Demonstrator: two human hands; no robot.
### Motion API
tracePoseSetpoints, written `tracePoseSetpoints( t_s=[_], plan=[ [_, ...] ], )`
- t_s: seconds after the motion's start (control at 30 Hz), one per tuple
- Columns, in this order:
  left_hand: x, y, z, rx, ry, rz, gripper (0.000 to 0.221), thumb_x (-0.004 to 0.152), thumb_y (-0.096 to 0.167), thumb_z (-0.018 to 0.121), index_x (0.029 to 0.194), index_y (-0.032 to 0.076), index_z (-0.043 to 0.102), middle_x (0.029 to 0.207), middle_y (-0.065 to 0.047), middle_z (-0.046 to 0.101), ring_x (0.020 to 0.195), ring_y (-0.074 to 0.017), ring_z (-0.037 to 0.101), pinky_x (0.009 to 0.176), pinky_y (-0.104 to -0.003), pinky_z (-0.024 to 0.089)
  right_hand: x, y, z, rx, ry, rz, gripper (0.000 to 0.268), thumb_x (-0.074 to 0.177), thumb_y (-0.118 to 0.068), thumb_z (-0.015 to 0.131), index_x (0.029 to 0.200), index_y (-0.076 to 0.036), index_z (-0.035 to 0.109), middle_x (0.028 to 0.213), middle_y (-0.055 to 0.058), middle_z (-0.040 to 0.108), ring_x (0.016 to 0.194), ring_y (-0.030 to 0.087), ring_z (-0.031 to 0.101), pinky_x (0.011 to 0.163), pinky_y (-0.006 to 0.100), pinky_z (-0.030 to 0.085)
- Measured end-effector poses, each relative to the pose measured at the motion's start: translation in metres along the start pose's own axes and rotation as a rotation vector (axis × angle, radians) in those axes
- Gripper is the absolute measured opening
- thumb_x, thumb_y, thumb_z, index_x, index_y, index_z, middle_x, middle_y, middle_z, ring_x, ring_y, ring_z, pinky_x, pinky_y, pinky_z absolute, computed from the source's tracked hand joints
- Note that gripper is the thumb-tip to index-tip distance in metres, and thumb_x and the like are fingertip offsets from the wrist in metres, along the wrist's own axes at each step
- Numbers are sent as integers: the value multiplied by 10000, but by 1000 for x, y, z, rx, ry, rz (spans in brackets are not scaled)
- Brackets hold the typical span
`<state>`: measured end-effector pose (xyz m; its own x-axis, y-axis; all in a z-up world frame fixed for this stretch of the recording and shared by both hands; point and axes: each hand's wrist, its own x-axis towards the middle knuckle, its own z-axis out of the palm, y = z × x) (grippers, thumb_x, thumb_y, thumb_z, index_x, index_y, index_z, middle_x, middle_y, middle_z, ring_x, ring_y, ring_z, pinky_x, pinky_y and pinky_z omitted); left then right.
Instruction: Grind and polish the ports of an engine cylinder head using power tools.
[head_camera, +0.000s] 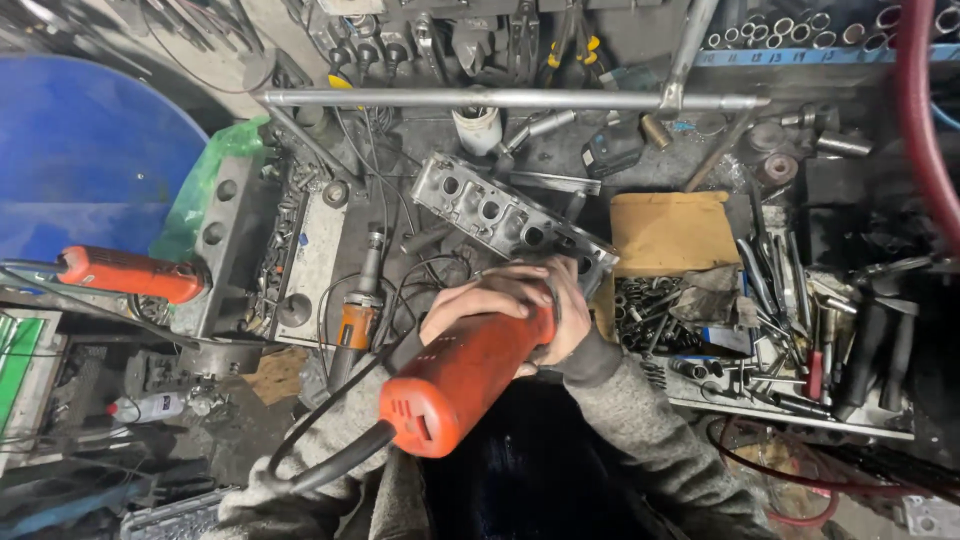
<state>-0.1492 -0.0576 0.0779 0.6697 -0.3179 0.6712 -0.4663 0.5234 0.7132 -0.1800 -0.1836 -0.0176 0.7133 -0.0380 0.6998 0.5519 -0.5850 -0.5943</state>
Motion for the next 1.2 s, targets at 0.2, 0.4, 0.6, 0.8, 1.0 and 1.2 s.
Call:
tracePoseSetpoints(
  t_s=[0.2,0.4,0.6,0.8,1.0,1.2],
  plan=[
    [19,15,-22,187,-188,-18,422,741,192,857,1052,-26,672,1019,-184,714,1083,-338,730,1026,-401,578,12,27,3,-49,80,-107,911,587,-642,826,1192,-10,571,1162,202,612,1066,431,621,987,533,493],
    [5,-4,-14,306,-169,59,464,700,193,832,1080,-6,656,1041,-181,708,1039,-308,713,998,-356,527,-12,44,12,-27,91,-70,704,775,-500,836,1249,-21,631,1246,189,658,1169,420,658,1054,502,543],
    [-30,-68,-34,-320,199,-67,507,725,227,852,1126,-19,663,986,-136,718,942,-259,728,928,-389,566,-49,63,30,-137,32,2,1119,424,-681,840,1246,40,603,1258,278,592,1173,501,587,1041,599,463],
    [25,1,-46,27,-384,-166,519,804,209,889,1212,45,615,1245,-138,694,1277,-271,653,1221,-473,471,-26,52,19,-3,36,120,1065,592,-716,787,1304,44,562,1300,246,599,1237,448,574,1075,549,499],
    [30,31,-34,110,-376,-239,509,825,157,911,1232,60,621,1262,-115,697,1262,-250,668,1171,-397,516,-30,31,6,27,-17,77,970,602,-637,852,1274,7,578,1269,200,611,1218,429,585,1069,567,478],
    [32,22,-32,69,-376,-216,505,794,110,886,1221,50,624,1262,-110,689,1306,-262,641,1214,-400,490,-31,59,16,19,14,28,920,630,-582,857,1283,8,589,1290,219,608,1247,447,582,1093,535,480]
  ],
)
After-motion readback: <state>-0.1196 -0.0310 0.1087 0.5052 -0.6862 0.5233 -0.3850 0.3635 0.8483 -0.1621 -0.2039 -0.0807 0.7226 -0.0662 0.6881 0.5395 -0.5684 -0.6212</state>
